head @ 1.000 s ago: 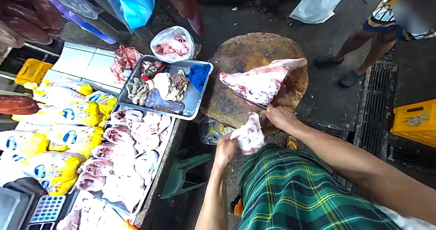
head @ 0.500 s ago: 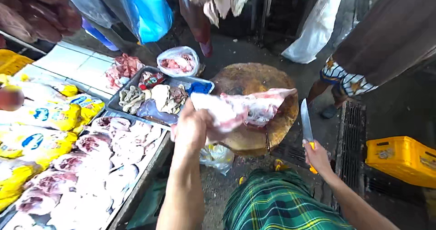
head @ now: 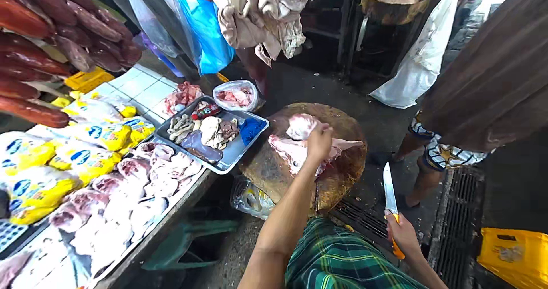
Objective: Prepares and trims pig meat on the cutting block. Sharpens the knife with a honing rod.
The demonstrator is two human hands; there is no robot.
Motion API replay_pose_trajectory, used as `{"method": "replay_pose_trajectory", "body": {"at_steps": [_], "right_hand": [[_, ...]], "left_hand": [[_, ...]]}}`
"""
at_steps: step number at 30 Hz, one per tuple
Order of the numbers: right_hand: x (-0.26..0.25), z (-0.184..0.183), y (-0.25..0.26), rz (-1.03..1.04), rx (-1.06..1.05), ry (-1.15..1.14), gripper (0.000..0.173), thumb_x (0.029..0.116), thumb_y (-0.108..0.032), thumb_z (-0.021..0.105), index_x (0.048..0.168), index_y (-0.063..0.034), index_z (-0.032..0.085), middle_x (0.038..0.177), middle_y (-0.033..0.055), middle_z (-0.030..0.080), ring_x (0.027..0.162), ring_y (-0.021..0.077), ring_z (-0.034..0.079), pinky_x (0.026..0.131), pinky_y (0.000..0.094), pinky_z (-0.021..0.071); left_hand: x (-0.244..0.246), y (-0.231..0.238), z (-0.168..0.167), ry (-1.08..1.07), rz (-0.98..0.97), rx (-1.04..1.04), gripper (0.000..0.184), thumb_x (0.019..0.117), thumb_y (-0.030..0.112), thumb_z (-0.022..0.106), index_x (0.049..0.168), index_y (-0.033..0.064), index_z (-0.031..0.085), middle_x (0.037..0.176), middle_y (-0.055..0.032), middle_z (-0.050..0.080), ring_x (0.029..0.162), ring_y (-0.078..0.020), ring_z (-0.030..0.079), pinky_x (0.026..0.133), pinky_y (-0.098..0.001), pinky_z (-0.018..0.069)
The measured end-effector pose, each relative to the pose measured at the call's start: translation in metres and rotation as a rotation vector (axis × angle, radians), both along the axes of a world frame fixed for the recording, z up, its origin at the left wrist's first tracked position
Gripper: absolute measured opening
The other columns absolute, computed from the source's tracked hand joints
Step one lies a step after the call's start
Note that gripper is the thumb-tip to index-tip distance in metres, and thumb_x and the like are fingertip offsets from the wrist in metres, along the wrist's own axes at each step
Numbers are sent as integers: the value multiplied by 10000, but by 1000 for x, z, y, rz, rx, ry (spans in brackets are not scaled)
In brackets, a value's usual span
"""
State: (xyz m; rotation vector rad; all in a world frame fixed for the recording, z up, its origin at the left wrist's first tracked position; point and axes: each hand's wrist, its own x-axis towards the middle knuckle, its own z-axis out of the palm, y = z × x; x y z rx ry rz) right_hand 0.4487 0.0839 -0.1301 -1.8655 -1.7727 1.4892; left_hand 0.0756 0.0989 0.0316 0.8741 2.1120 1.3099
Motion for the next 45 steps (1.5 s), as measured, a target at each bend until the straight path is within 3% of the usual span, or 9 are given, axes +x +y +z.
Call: {"method": "replay_pose_trajectory", "body": {"at_steps": [4, 12, 14, 19, 23, 29, 32, 38, 45], "right_hand": [[31, 2, 24, 161, 24, -131, 591, 1028, -619, 474, 1170, -75, 654, 755, 115, 663, 626, 277, 661, 610, 531, 575], [17, 41, 76, 401, -20, -135, 585, 1020, -647, 468, 1159, -100, 622, 737, 101, 649, 579, 261, 648, 573, 500, 577], [3, 49, 87, 435, -39, -147, 574, 1026, -625, 482, 1201, -92, 602, 764, 123, 653, 588, 275, 656, 584, 511, 580], [-38, 55, 97, 505, -114, -123, 542, 1043, -572, 501, 1311, -103, 545, 846, 130, 658, 610, 260, 658, 593, 477, 590], [-73, 64, 95, 530, -106, -126, 555, 1036, -588, 506, 1308, -106, 550, 844, 115, 658, 586, 237, 648, 568, 449, 586], [-98, 72, 63, 395, -125, -103, 518, 1052, -548, 509, 1299, -93, 536, 826, 98, 646, 546, 207, 630, 523, 396, 579], [-96, 69, 29, 326, -139, -121, 519, 1055, -537, 510, 1306, -83, 540, 842, 105, 650, 556, 209, 635, 531, 397, 584], [-80, 79, -45, 224, -149, -136, 481, 1050, -527, 522, 1279, -105, 560, 827, 81, 660, 580, 197, 654, 547, 392, 597], [-28, 52, -74, 236, -164, -224, 535, 1032, -575, 508, 1309, -123, 578, 871, 106, 675, 649, 241, 671, 630, 474, 598]], "left_hand": [[-69, -14, -25, 494, -129, -567, 567, 1020, 586, 449, 1314, 168, 695, 1373, -137, 655, 1409, -396, 474, 1200, -752, 120], [-73, -63, -14, 309, -324, -983, 989, 968, 797, 41, 1371, 128, 647, 1394, -228, 617, 1355, -465, 517, 1061, -804, 311], [-40, -86, 14, 180, -430, -950, 851, 1013, 748, 165, 1558, 161, 451, 1490, -209, 547, 1409, -437, 469, 1124, -774, 242], [18, -126, 11, 182, -300, -1000, 1242, 778, 593, 793, 1655, 323, -44, 988, -220, 695, 782, -373, 705, 683, -603, 589], [0, -107, 23, 60, -414, -934, 886, 895, 591, 694, 1555, 92, 376, 1203, -236, 676, 1095, -397, 671, 948, -658, 516], [-67, -85, 5, 38, -306, -591, 599, 1060, 570, 417, 1181, 58, 703, 944, -164, 734, 801, -281, 718, 763, -525, 599], [-123, -55, -63, 147, -89, -380, 781, 910, 566, 683, 1499, 91, 488, 1382, -228, 592, 1274, -396, 580, 1078, -651, 447], [-113, -8, -115, -344, -86, -272, 679, 854, 522, 756, 1300, 31, 609, 1118, -171, 714, 1014, -282, 709, 908, -529, 586], [-65, -64, -85, -81, 510, -346, 729, 928, 395, 675, 1494, 32, 396, 1209, -211, 678, 1114, -351, 675, 931, -568, 561]]}}
